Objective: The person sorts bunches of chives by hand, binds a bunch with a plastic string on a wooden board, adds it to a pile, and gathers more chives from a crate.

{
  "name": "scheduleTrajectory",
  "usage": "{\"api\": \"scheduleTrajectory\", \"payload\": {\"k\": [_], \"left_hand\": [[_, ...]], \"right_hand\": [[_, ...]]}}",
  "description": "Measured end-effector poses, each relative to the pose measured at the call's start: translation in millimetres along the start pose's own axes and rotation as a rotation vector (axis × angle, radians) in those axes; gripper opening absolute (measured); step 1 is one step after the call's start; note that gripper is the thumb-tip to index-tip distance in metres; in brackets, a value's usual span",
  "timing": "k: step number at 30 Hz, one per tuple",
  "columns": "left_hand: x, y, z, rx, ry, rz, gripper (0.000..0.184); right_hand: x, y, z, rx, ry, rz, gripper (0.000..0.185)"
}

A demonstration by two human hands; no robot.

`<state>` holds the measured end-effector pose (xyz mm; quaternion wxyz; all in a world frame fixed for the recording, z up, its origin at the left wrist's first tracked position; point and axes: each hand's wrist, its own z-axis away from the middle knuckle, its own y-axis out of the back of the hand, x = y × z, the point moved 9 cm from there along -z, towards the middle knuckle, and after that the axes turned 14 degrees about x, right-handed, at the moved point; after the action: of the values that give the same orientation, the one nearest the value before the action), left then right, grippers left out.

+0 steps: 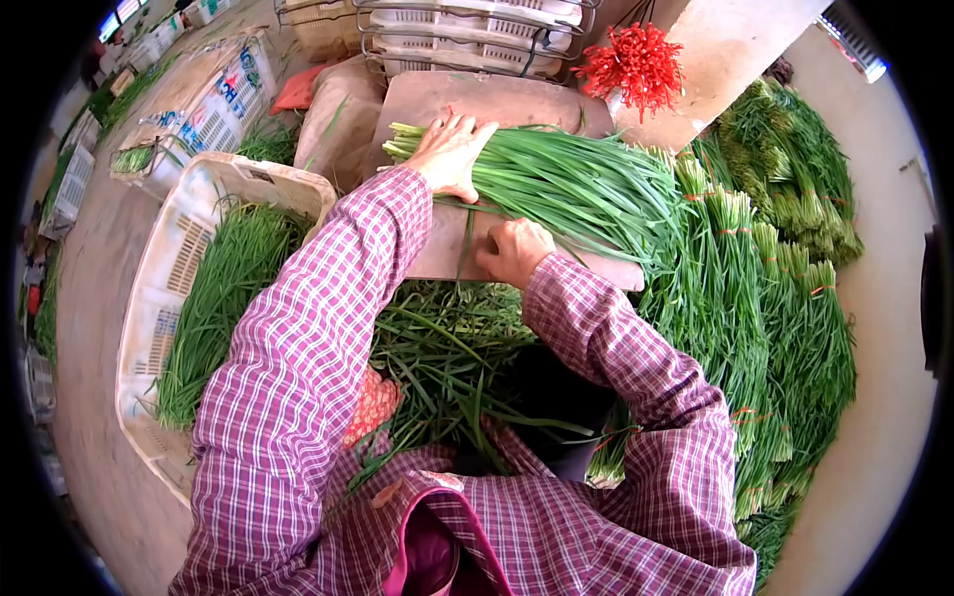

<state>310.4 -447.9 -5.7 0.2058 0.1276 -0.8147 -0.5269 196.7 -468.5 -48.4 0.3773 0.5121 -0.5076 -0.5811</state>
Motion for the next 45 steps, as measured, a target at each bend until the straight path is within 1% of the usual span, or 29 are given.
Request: {"api": "scheduleTrajectory", "payload": {"k": [1, 2, 3, 5, 6, 7, 9, 10, 13, 15, 17, 18, 19, 21, 23, 25, 26, 28, 29, 31, 34, 36, 37, 38, 39, 41, 42, 43, 45], "left_hand": [[-2, 0, 1, 0.002, 0.005, -0.007, 0.115], [-2, -1, 1, -0.003, -0.001, 0.004, 0.115], [-3, 0, 2, -0.001, 0.002, -0.001, 0.115], [-1, 3, 2, -0.025, 0.026, 0.026, 0.111], [-2, 0, 2, -0.094, 0.030, 0.017, 0.113], [-3, 3, 0, -0.093, 0.030, 0.014, 0.113], [-3, -1, 1, -0.225, -0.005, 0.086, 0.116], [-4, -1, 1, -0.261, -0.016, 0.110, 0.118], [0, 3, 5, -0.272, 0.025, 0.149, 0.118], [11, 8, 10, -0.099, -0.005, 0.029, 0.124], [6, -6, 14, 0.086, 0.047, -0.041, 0.121], [9, -3, 14, 0.164, 0.037, -0.099, 0.118], [8, -3, 14, 0.195, 0.027, -0.102, 0.115], [9, -2, 17, 0.226, 0.031, -0.011, 0.111], [10, 2, 15, 0.203, 0.047, -0.023, 0.110], [8, -2, 15, 0.181, 0.058, -0.031, 0.108], [9, 0, 15, 0.221, 0.037, -0.042, 0.106], [11, 4, 15, 0.261, 0.013, -0.056, 0.103], [10, 2, 14, 0.236, 0.027, -0.048, 0.104], [8, -1, 15, 0.211, 0.037, -0.042, 0.105], [8, 0, 14, 0.285, 0.003, -0.009, 0.099], [9, 3, 14, 0.285, 0.023, 0.012, 0.099], [11, 7, 15, 0.284, 0.051, 0.035, 0.100], [9, 6, 15, 0.191, 0.085, 0.054, 0.102], [6, 7, 11, 0.190, 0.076, 0.052, 0.102], [-7, 5, 4, 0.099, 0.111, 0.248, 0.104], [-13, 15, 6, 0.106, 0.185, 0.368, 0.097], [-18, 24, 0, 0.097, 0.186, 0.611, 0.082], [-50, 29, -12, 0.116, 0.492, 0.971, 0.063]], "right_hand": [[-2, 4, -4, 0.047, 0.024, -0.096, 0.033], [4, 3, -8, -0.044, -0.037, -0.392, 0.033], [10, 9, -11, -0.111, -0.197, -0.713, 0.034], [24, 15, -27, -0.075, -0.323, -0.971, 0.029], [25, 21, -27, -0.068, -0.447, -1.115, 0.027], [29, 24, -30, -0.054, -0.493, -1.207, 0.024], [35, 17, -40, -0.072, -0.567, -1.410, 0.020], [39, 13, -43, -0.081, -0.611, -1.455, 0.016], [40, 8, -48, -0.068, -0.606, -1.514, 0.014], [33, 9, -46, -0.062, -0.535, -1.460, 0.019], [19, 13, -42, -0.085, -0.464, -1.272, 0.024], [12, 24, -39, -0.016, -0.401, -1.200, 0.028], [14, 21, -41, -0.014, -0.378, -1.169, 0.029], [23, 35, -43, 0.132, -0.257, -1.150, 0.033], [39, 56, -40, 0.414, -0.153, -0.994, 0.027], [48, 64, -33, 0.555, -0.078, -0.847, 0.022], [50, 60, -33, 0.556, -0.078, -0.846, 0.022], [27, 76, -23, 0.717, 0.239, -0.554, 0.020], [27, 74, -24, 0.720, 0.239, -0.557, 0.020], [10, 70, -30, 0.591, 0.232, -0.551, 0.020], [-2, 75, -34, 0.617, 0.227, -0.446, 0.018], [2, 78, -39, 0.613, 0.203, -0.388, 0.018], [-3, 87, -40, 0.687, 0.312, -0.244, 0.019], [-9, 93, -40, 0.757, 0.417, -0.097, 0.021], [-3, 94, -49, 0.764, 0.410, -0.097, 0.021], [12, 95, -61, 0.848, 0.452, -0.219, 0.022], [29, 82, -74, 0.738, 0.321, -0.302, 0.021], [34, 73, -81, 0.661, 0.327, -0.410, 0.022], [40, 67, -81, 0.695, 0.296, -0.468, 0.020]]}}
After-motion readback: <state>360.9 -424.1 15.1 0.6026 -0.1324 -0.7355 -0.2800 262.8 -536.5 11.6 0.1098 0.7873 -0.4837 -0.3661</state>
